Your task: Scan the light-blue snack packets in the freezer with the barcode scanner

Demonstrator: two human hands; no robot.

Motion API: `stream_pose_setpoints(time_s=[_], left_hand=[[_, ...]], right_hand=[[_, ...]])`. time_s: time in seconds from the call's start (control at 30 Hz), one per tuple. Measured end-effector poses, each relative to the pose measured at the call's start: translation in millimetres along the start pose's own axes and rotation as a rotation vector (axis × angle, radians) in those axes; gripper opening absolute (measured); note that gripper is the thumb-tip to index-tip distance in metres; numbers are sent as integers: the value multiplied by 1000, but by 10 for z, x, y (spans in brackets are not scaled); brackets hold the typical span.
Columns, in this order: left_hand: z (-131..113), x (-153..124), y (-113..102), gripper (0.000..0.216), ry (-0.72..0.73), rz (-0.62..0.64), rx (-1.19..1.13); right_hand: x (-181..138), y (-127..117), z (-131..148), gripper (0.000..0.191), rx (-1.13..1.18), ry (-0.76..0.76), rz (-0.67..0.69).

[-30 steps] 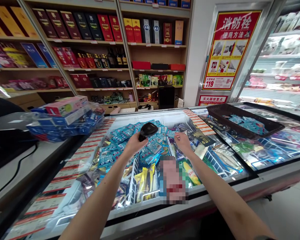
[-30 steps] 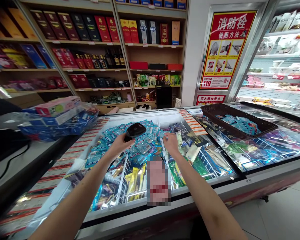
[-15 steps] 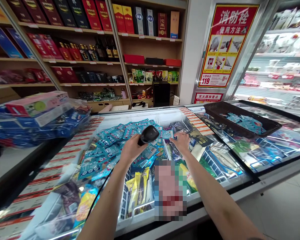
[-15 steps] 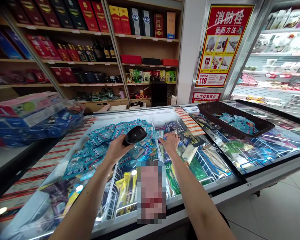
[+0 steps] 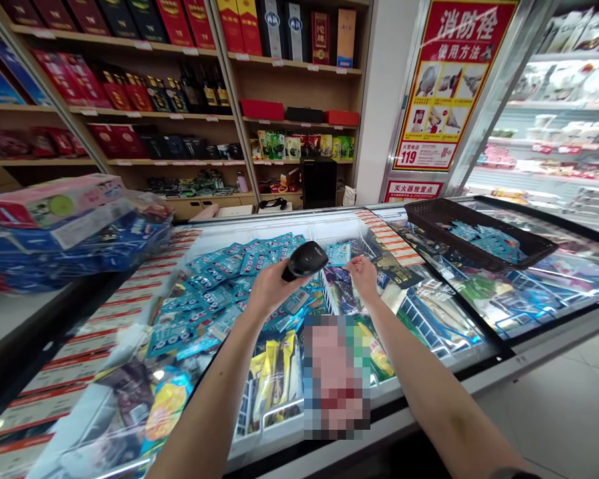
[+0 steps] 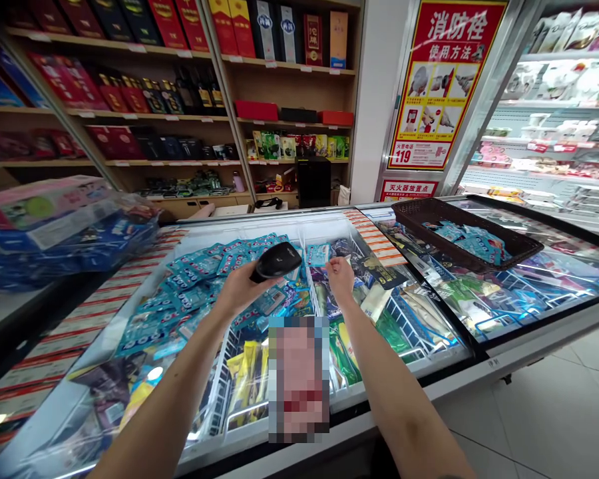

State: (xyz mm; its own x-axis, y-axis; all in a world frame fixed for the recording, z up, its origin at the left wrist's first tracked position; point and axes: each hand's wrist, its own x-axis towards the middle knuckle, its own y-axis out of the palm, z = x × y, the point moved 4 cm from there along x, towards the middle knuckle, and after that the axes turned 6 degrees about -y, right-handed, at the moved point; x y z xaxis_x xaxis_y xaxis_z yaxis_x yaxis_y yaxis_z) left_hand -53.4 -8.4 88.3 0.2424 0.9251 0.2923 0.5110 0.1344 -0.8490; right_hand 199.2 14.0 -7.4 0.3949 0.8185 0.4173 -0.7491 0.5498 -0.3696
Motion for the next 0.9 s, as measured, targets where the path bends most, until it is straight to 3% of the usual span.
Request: stream_pose_setpoints(time_s=[0.27,0.5,0.9], left_hand=[[-60,-40,136,29,36,64,138],[66,-63,58,27,6,37,134],[50,-68,53,29,-14,40,83]], right_hand=[[-40,14,38,26,-56,-55,20],[-70,6,52,28,-84,-74,7],[-73,20,39,29,-98,-53,42]])
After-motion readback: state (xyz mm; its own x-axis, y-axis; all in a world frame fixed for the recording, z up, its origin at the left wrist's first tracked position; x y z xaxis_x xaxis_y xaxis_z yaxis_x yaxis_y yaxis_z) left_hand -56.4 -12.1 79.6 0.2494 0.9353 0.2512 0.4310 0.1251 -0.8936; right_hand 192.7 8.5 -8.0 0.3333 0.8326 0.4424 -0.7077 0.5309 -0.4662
